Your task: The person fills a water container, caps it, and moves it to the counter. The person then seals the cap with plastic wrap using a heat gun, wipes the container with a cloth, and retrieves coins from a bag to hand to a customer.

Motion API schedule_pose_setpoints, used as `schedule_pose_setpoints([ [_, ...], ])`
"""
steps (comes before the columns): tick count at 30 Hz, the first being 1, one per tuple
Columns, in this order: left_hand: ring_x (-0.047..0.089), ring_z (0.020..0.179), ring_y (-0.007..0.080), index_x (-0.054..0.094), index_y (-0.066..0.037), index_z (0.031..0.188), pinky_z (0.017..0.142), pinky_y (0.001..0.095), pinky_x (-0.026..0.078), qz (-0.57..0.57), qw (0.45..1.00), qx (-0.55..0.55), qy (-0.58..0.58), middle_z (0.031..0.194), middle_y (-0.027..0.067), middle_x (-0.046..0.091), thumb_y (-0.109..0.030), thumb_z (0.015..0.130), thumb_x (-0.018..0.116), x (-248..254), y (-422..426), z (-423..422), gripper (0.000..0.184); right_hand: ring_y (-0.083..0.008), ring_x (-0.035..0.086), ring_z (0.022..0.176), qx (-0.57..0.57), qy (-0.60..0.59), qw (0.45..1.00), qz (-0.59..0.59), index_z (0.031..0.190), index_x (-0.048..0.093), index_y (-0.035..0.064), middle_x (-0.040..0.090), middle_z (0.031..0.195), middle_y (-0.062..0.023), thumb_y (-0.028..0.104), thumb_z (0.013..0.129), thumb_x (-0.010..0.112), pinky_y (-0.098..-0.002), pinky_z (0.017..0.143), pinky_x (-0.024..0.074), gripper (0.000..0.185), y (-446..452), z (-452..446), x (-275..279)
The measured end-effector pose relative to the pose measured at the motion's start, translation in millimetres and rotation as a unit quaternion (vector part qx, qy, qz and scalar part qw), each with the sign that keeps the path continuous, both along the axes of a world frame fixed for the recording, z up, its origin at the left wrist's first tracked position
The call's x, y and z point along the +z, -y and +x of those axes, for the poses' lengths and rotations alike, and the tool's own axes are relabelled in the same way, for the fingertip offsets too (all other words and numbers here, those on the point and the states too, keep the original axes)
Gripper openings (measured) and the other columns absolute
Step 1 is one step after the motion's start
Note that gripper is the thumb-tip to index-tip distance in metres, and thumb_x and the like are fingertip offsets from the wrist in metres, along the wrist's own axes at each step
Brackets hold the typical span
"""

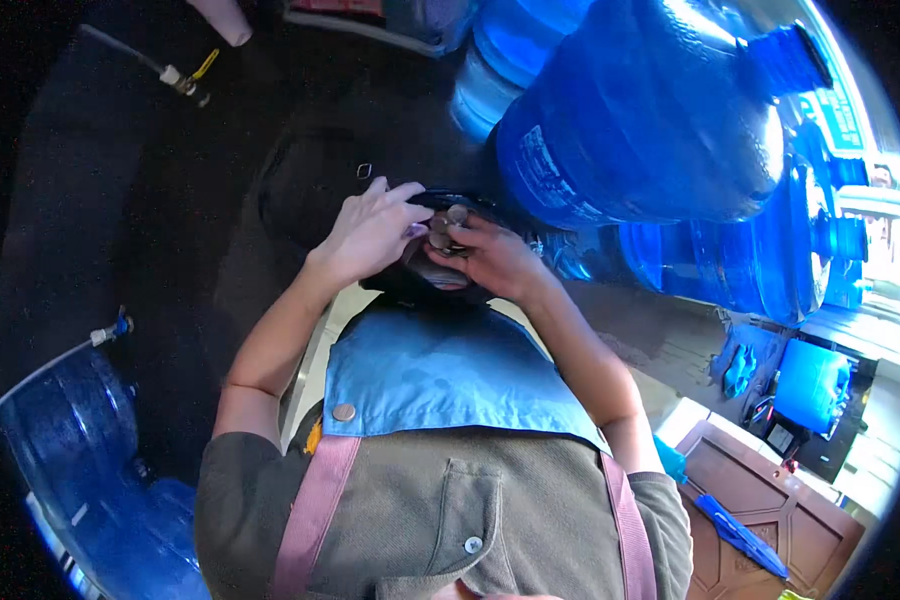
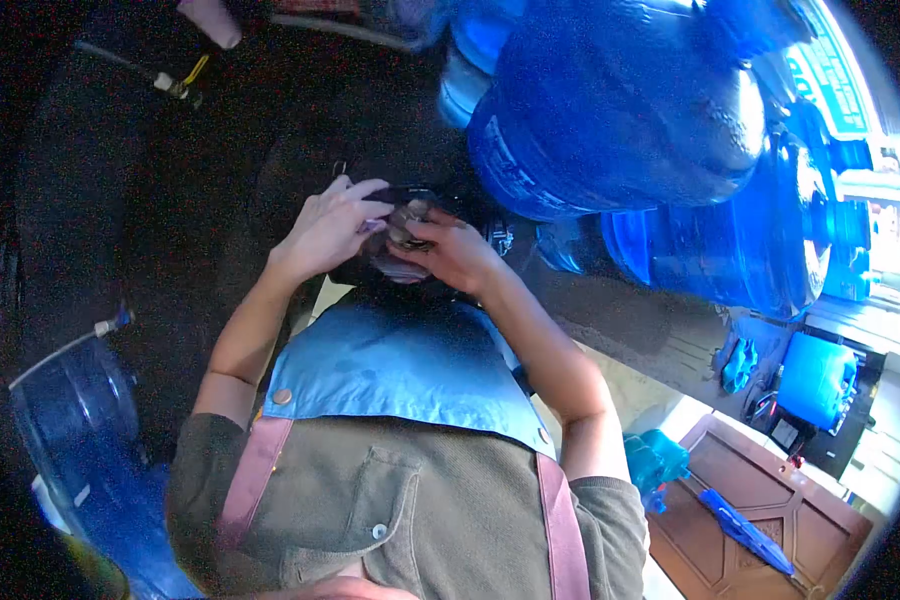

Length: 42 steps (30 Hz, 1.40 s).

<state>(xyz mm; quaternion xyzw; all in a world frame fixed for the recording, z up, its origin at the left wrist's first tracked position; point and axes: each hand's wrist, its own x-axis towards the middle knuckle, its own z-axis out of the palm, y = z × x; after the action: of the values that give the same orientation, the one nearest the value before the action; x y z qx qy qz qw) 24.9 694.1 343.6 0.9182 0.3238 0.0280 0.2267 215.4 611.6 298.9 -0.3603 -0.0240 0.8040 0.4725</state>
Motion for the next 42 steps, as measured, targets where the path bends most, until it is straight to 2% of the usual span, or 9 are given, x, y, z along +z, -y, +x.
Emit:
schedule_pose_setpoints([
  [3, 0.056, 0.103, 0.0332, 0.069, -0.010, 0.101, 0.083, 0.0424, 0.051, 0.030, 0.999, -0.005, 0.036, 0.126, 0.0096, 0.056, -0.021, 0.084, 0.064, 3, 1, 6, 0.021, -0.0217, 0.058, 0.105, -0.001, 0.078, 0.997, 0.022, 0.117, 0.054, 0.0031, 0.060, 0.114, -0.0076, 0.012, 0.093, 0.059, -0.0389, 0.091, 0.0499, 0.026, 0, -6, -6],
  [9, 0.058, 0.094, 0.0313, 0.070, -0.006, 0.085, 0.078, 0.0399, 0.051, 0.004, 0.994, 0.012, 0.105, 0.110, 0.0102, 0.064, -0.019, 0.080, 0.068, 5, -2, 4, 0.014, -0.0209, 0.063, 0.095, 0.024, 0.059, 0.998, 0.016, 0.116, 0.054, 0.0035, 0.064, 0.104, -0.0092, 0.016, 0.093, 0.060, -0.0360, 0.081, 0.0558, 0.027, 0, 0, -6],
  [12, 0.058, 0.089, 0.0291, 0.069, -0.006, 0.083, 0.074, 0.0376, 0.051, 0.055, 0.976, 0.034, 0.210, 0.102, 0.0103, 0.064, -0.008, 0.071, 0.072, 12, 4, 7, 0.012, -0.0211, 0.063, 0.096, 0.029, 0.055, 0.998, 0.008, 0.114, 0.054, 0.0032, 0.063, 0.105, -0.0101, 0.017, 0.093, 0.059, -0.0367, 0.083, 0.0561, 0.025, -4, 1, -4],
  [18, 0.059, 0.088, 0.0280, 0.068, -0.005, 0.089, 0.074, 0.0352, 0.051, 0.028, 0.981, -0.097, 0.169, 0.096, 0.0110, 0.063, 0.008, 0.057, 0.067, 11, 5, 10, 0.034, -0.0194, 0.060, 0.099, 0.023, 0.057, 0.998, 0.007, 0.110, 0.058, 0.0050, 0.061, 0.104, -0.0081, 0.017, 0.093, 0.059, -0.0363, 0.084, 0.0545, 0.021, -3, 5, 0],
  [25, 0.061, 0.086, 0.0273, 0.070, -0.009, 0.093, 0.076, 0.0364, 0.052, 0.014, 0.962, -0.113, 0.248, 0.096, 0.0094, 0.065, 0.008, 0.059, 0.066, -3, 0, 3, 0.038, -0.0208, 0.063, 0.089, 0.007, 0.056, 0.998, -0.018, 0.098, 0.062, 0.0057, 0.063, 0.094, -0.0067, 0.020, 0.093, 0.059, -0.0382, 0.080, 0.0559, 0.015, -2, 2, 7],
  [33, 0.062, 0.084, 0.0270, 0.071, -0.007, 0.087, 0.074, 0.0348, 0.052, 0.012, 0.951, -0.103, 0.291, 0.094, 0.0102, 0.067, 0.006, 0.059, 0.066, -13, 0, 4, 0.032, -0.0245, 0.064, 0.092, 0.046, 0.062, 0.997, 0.012, 0.103, 0.060, 0.0027, 0.064, 0.099, -0.0111, 0.020, 0.095, 0.054, -0.0429, 0.084, 0.0545, 0.020, -2, 7, 0],
  [36, 0.062, 0.072, 0.0246, 0.070, -0.004, 0.088, 0.065, 0.0319, 0.050, -0.052, 0.927, -0.096, 0.359, 0.084, 0.0104, 0.067, 0.005, 0.070, 0.067, -14, -6, 2, 0.020, -0.0258, 0.064, 0.092, 0.063, 0.076, 0.995, 0.017, 0.107, 0.059, 0.0001, 0.064, 0.101, -0.0132, 0.019, 0.097, 0.048, -0.0434, 0.085, 0.0542, 0.024, -2, 7, 0],
  [39, 0.062, 0.066, 0.0201, 0.070, -0.003, 0.093, 0.061, 0.0282, 0.047, -0.102, 0.946, 0.033, 0.306, 0.077, 0.0103, 0.066, 0.001, 0.077, 0.067, -2, 0, -2, 0.016, -0.0276, 0.064, 0.096, 0.068, 0.074, 0.995, 0.009, 0.110, 0.056, 0.0003, 0.064, 0.105, -0.0151, 0.020, 0.099, 0.043, -0.0406, 0.086, 0.0529, 0.026, -2, 6, 6],
  [42, 0.062, 0.067, 0.0150, 0.069, -0.004, 0.098, 0.060, 0.0268, 0.047, -0.109, 0.939, 0.059, 0.320, 0.078, 0.0101, 0.067, 0.000, 0.080, 0.066, 3, 10, 2, 0.018, -0.0285, 0.062, 0.103, 0.070, 0.064, 0.995, 0.014, 0.116, 0.053, 0.0004, 0.063, 0.113, -0.0166, 0.022, 0.100, 0.039, -0.0404, 0.090, 0.0504, 0.030, -3, 7, 4],
])
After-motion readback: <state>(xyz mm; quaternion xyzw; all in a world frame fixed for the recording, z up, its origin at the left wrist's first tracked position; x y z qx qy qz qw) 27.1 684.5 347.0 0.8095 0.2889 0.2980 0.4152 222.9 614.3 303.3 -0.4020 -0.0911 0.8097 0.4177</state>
